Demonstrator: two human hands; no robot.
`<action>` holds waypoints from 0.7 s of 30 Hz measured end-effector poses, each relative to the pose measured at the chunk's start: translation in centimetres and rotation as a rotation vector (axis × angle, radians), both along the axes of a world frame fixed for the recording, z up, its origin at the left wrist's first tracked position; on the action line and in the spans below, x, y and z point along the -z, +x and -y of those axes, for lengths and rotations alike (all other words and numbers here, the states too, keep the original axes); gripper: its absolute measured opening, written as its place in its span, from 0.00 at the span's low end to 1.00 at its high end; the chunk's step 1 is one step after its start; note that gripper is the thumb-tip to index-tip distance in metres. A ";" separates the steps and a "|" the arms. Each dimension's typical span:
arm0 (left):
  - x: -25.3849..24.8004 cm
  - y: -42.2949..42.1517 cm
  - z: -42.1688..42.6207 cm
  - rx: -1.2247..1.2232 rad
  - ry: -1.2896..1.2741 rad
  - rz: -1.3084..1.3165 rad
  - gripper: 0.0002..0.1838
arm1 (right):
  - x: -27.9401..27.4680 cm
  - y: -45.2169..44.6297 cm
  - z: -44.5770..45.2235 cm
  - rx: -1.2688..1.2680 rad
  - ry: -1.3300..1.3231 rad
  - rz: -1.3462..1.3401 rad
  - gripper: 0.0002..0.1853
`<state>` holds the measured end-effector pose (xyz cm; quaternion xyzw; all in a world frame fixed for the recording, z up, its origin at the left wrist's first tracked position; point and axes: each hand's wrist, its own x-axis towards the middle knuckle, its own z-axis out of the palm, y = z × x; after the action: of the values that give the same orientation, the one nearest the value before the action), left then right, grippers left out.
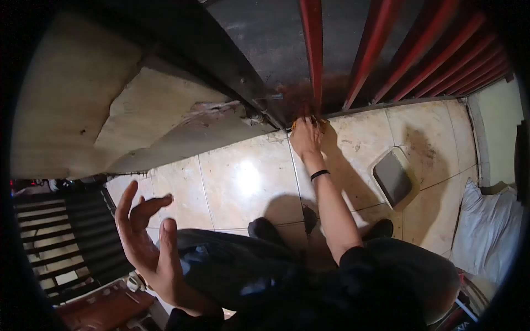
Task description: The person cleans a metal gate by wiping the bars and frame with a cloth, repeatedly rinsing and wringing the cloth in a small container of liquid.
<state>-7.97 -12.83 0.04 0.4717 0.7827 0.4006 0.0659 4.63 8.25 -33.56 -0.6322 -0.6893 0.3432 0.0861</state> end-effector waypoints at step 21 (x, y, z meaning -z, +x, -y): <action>-0.5 0.1 0.2 0.007 0.000 0.032 0.36 | 2.5 0.3 1.6 -0.159 0.715 -0.176 0.21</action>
<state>-7.88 -12.98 0.53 0.4680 0.7800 0.4077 0.0801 4.94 6.68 -36.05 -0.4746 -0.8026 0.1396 0.3333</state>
